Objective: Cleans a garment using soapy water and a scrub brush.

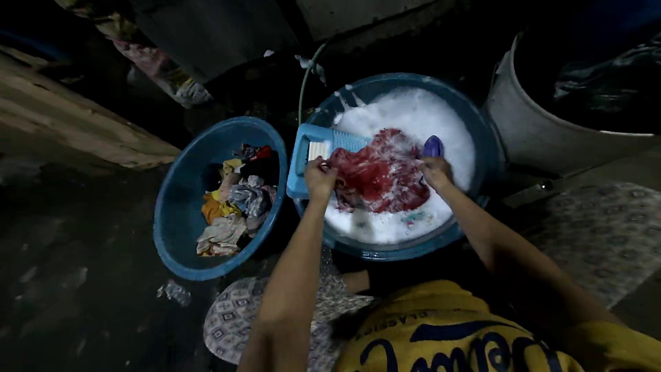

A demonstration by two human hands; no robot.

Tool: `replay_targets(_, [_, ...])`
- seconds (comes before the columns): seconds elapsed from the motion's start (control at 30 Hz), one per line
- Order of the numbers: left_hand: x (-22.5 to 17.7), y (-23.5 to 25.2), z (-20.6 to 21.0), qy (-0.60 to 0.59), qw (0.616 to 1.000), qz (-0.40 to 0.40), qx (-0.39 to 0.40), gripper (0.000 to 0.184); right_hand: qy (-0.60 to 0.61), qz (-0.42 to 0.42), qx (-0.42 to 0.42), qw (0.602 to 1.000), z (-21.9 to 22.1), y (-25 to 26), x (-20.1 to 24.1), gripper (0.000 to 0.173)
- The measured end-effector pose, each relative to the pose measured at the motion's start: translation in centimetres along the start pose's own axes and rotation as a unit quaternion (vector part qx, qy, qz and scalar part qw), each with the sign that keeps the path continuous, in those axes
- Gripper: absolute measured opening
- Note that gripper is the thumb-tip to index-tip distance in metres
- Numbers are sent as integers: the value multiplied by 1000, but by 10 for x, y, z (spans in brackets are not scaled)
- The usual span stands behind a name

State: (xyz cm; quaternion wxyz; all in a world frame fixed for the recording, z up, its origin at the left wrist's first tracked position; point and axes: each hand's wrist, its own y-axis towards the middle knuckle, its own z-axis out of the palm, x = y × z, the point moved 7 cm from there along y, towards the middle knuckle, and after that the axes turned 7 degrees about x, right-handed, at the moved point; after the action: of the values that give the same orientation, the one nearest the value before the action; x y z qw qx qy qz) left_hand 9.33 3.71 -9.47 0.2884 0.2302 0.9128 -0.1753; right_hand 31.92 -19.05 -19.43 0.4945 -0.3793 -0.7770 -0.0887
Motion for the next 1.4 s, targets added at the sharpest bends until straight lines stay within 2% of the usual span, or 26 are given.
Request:
replay_targets(0.07, [13,-8,-22,-12,996,-26,-85,57,-36,23,17,999,3,2,-5,32])
replay_targets(0.13, [16,-21,-28,20,993,-12,-114,51,-58,39,23,997,6,-2,-2,39])
replay_targets(0.2, [13,-35,-4,90,995,1,-51,43,-75,61,16,995,6,-9,2,50])
replay_targets(0.3, [8,-49,48,224,973,-29,44,61,-96,91,48,990,11,-11,-3,57])
replay_targets(0.33, [7,-49,59,256,965,-37,46,63,-107,94,65,988,14,-9,-7,53])
replay_targets(0.4, [7,-47,74,280,958,-28,55,53,-127,67,81,986,21,-3,-14,39])
replay_targets(0.47, [6,-47,76,158,985,-6,67,37,-105,33,72,991,18,-1,-13,29])
replay_targets(0.5, [8,-48,73,41,997,3,58,32,-74,19,58,995,14,-2,-10,28])
replay_targets(0.53, [15,-51,70,-112,993,-1,40,30,-32,4,38,999,8,-5,-6,28])
replay_targets(0.57, [21,-55,69,-298,954,-18,21,25,19,-11,15,1000,4,-7,-4,28])
replay_targets(0.6, [26,-61,74,-471,881,-48,4,20,69,-21,-8,997,1,-9,-4,29])
replay_targets(0.63, [32,-67,83,-594,800,-90,-5,17,120,-32,-27,992,-1,-11,-3,30])
replay_targets(0.67, [37,-74,96,-659,739,-140,1,20,175,-38,-42,983,-2,-13,-4,30])
replay_targets(0.7, [41,-81,109,-691,699,-185,25,30,227,-39,-55,972,-2,-15,-4,29])
replay_targets(0.73, [41,-88,120,-696,680,-221,64,44,270,-38,-66,960,-3,-17,-3,27])
replay_targets(0.8, [26,-100,123,-661,690,-234,182,67,348,-51,-79,933,-12,-23,1,23])
replay_targets(0.83, [15,-106,113,-637,701,-206,247,72,380,-69,-86,918,-20,-24,6,20])
replay_targets(0.87, [5,-112,98,-612,713,-151,308,68,404,-89,-85,906,-31,-26,12,16])
replay_targets(0.93, [-10,-115,53,-551,740,15,386,32,417,-139,-92,894,-61,-30,36,13])
replay_targets(0.97, [-16,-114,27,-508,763,72,393,26,406,-166,-97,893,-75,-33,52,12])
replay_targets(1.03, [-25,-117,-20,-422,806,120,398,43,365,-223,-111,897,-99,-38,87,10])
replay_targets(1.13, [-27,-113,-54,-306,845,120,421,44,309,-270,-122,904,-115,-39,135,9])
replay_targets(1.2, [-18,-96,-61,-217,877,108,414,34,243,-289,-131,916,-110,-22,154,13])
replay_targets(1.27, [4,-64,-57,-151,911,92,371,31,106,-256,-134,951,-91,13,155,23])
replay_targets(1.33, [34,-29,-44,-90,941,43,322,44,-42,-156,-81,984,-55,52,140,29])
replay_targets(1.4, [49,-4,-35,-47,957,-23,285,57,-92,-99,-32,990,-15,60,139,38])
